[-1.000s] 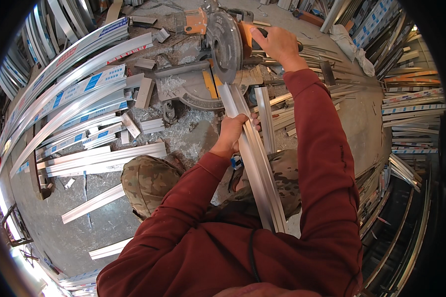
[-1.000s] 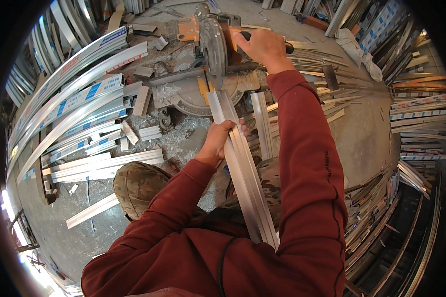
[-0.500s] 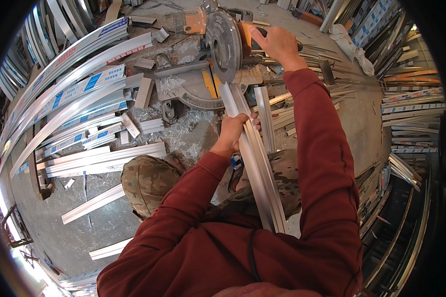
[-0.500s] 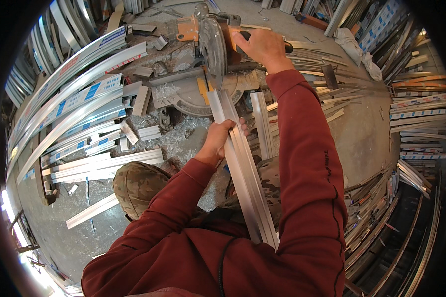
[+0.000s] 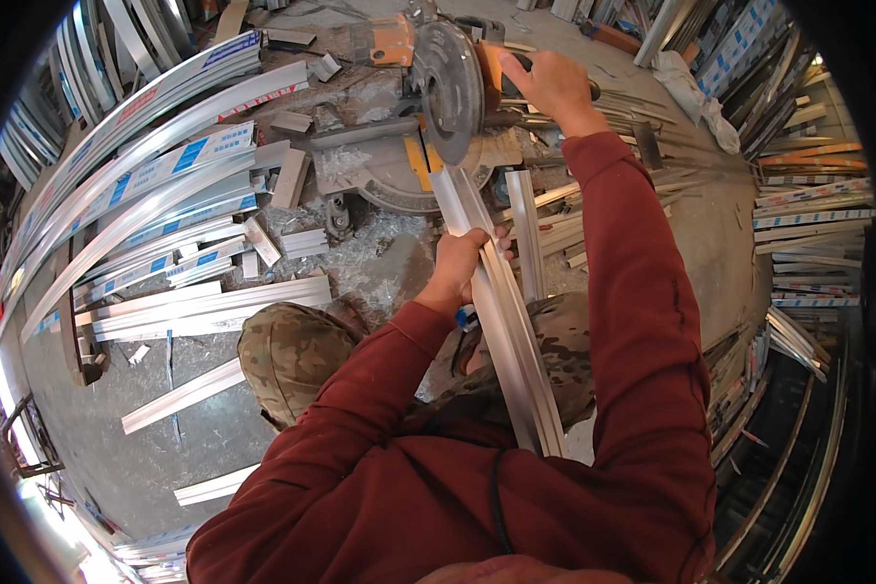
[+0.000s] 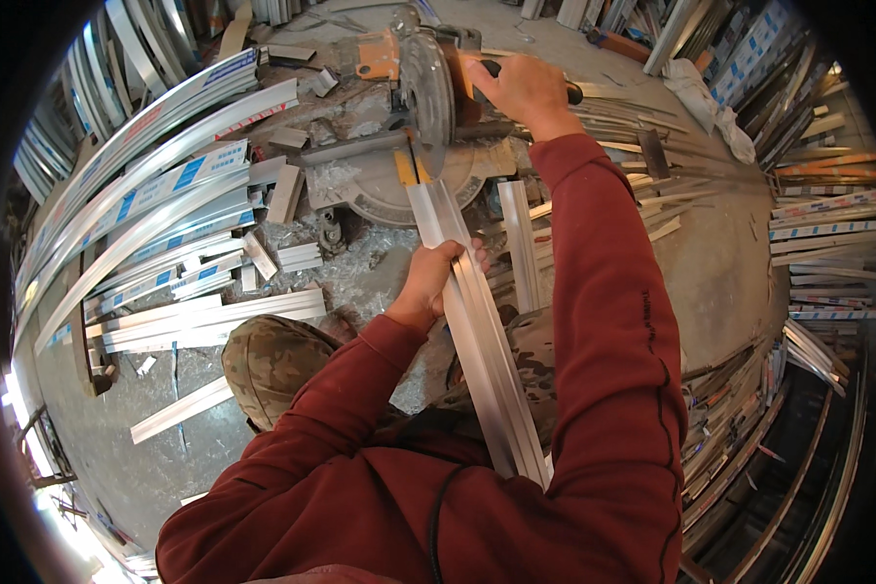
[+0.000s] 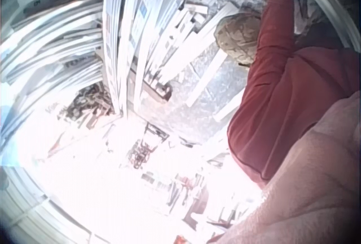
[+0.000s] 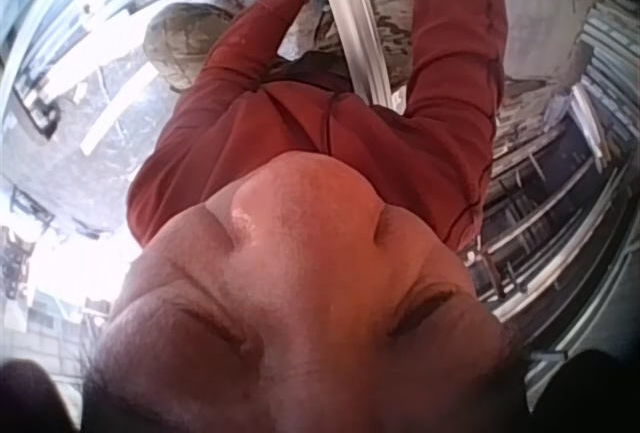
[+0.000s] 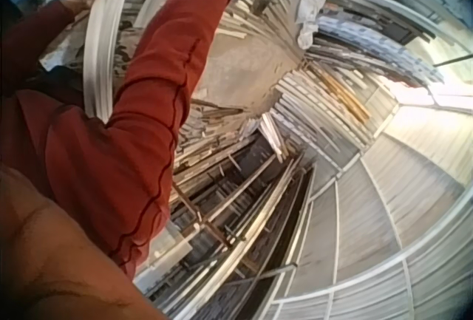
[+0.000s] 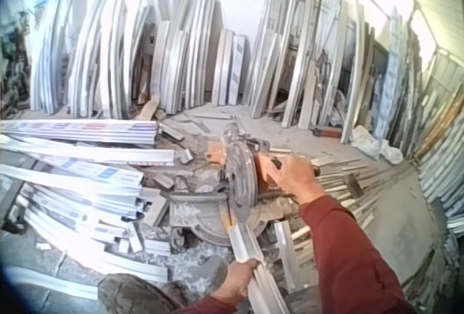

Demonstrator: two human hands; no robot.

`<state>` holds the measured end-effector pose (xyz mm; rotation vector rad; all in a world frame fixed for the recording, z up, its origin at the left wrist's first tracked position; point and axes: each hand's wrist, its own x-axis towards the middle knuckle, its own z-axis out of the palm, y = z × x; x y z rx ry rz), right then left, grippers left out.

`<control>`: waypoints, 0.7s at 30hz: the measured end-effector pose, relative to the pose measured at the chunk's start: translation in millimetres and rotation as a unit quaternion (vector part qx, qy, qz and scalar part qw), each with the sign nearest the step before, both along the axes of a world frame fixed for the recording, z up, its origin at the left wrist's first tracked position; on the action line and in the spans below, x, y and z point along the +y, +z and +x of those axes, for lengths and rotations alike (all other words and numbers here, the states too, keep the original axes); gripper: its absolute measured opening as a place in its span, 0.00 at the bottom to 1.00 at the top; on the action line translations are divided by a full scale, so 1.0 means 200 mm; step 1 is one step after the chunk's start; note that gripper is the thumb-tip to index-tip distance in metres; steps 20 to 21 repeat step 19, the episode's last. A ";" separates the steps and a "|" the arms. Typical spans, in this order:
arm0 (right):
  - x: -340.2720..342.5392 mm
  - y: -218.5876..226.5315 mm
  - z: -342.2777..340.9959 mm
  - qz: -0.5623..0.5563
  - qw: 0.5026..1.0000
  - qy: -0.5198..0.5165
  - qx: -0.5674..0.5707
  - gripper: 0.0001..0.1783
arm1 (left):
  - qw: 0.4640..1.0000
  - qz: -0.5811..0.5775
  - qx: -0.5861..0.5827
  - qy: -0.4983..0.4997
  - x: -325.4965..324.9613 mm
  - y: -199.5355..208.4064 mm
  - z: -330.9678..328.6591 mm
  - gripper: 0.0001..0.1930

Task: The person repeatedly positions aluminum extrusion profiles on a miter saw, lowers the blade to cut the profiles, and removes the cut pieces. The person handles multiple profiles one at a time, aligning them before each cut and discarding the offcuts.

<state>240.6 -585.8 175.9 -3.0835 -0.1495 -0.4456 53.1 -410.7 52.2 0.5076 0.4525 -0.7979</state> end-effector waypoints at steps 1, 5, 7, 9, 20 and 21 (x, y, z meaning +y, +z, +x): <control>0.00 0.01 0.00 -0.006 1.000 -0.001 0.012 0.40 | 1.000 0.001 -0.007 0.003 0.01 -0.01 0.00 0.10; 0.01 0.02 -0.02 0.011 1.000 0.017 0.011 0.40 | 1.000 0.001 -0.026 0.011 0.03 -0.02 0.00 0.11; 0.01 0.01 -0.02 0.018 1.000 0.022 -0.001 0.40 | 0.999 0.000 -0.030 0.012 0.03 -0.01 0.00 0.11; 0.02 0.01 -0.03 0.020 1.000 0.020 -0.004 0.40 | 0.999 -0.002 -0.030 0.012 0.03 -0.01 0.00 0.11; 0.03 0.02 -0.06 0.009 1.000 -0.005 0.018 0.41 | 1.000 -0.002 -0.027 0.006 0.03 0.00 0.01 0.11; 0.03 0.02 -0.06 0.009 1.000 -0.005 0.018 0.41 | 1.000 -0.002 -0.027 0.006 0.03 0.00 0.01 0.11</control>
